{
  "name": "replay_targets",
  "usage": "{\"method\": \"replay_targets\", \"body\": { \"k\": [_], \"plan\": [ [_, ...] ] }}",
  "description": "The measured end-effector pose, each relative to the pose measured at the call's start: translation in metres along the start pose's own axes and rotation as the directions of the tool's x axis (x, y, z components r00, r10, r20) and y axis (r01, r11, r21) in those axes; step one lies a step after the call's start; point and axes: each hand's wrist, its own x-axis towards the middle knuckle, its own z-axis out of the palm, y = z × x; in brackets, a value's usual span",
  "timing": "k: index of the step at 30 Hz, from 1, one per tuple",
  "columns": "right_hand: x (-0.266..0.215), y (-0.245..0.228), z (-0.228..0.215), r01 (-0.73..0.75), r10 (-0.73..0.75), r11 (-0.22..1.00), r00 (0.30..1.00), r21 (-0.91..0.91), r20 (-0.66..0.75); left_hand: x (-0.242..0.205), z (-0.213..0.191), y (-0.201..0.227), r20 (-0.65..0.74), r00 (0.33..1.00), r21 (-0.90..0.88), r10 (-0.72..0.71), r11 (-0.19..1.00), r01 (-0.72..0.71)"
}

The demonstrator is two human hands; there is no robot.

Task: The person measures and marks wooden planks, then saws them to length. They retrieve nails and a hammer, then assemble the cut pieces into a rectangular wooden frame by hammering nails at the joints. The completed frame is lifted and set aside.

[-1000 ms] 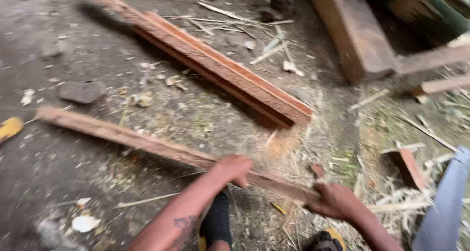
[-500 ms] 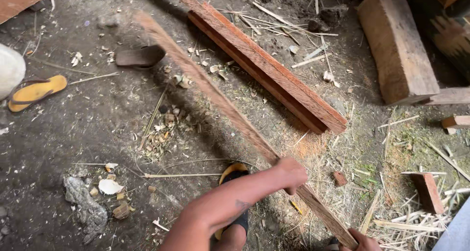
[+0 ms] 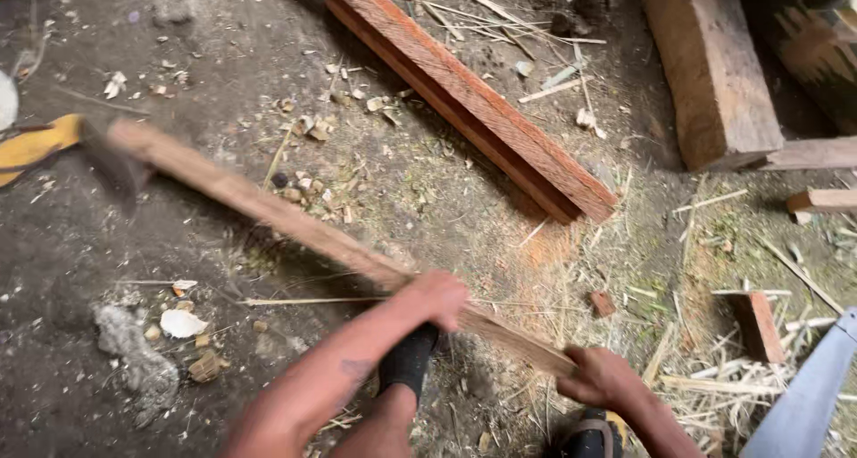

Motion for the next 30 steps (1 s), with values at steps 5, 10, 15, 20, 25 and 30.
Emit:
{"method": "replay_targets", "body": {
  "k": [5, 10, 15, 20, 25, 30],
  "plan": [
    [0.016, -0.029, -0.031, 0.051, -0.056, 0.997, 0.995, -0.059, -0.086, -0.029, -0.016, -0.020, -0.029, 0.999, -0.033, -0.016, 0.999, 0.015],
    [-0.006, -0.035, -0.011, -0.102, 0.097, 0.995, 0.981, -0.021, -0.170, -0.017, -0.030, -0.009, -0.138, 0.990, 0.082, 0.012, 0.997, -0.001],
    [0.002, -0.044, 0.007, -0.269, 0.206, 0.951, 0.919, -0.155, -0.335, 0.005, -0.043, -0.013, -0.259, 0.966, 0.223, 0.013, 0.974, 0.046],
    [0.008, -0.035, 0.014, -0.092, -0.046, 0.964, 0.867, -0.250, -0.496, 0.006, -0.036, -0.035, -0.360, 0.933, 0.243, 0.011, 0.966, 0.083],
    [0.013, -0.039, 0.016, -0.097, 0.035, 0.987, 0.906, -0.126, -0.423, -0.029, -0.017, -0.046, -0.592, 0.806, 0.210, 0.000, 0.966, 0.154],
    [-0.023, -0.038, -0.012, 0.092, -0.130, 0.988, 0.926, -0.122, -0.355, -0.071, -0.018, -0.033, -0.399, 0.881, -0.100, -0.252, 0.968, 0.232]
  ]
}}
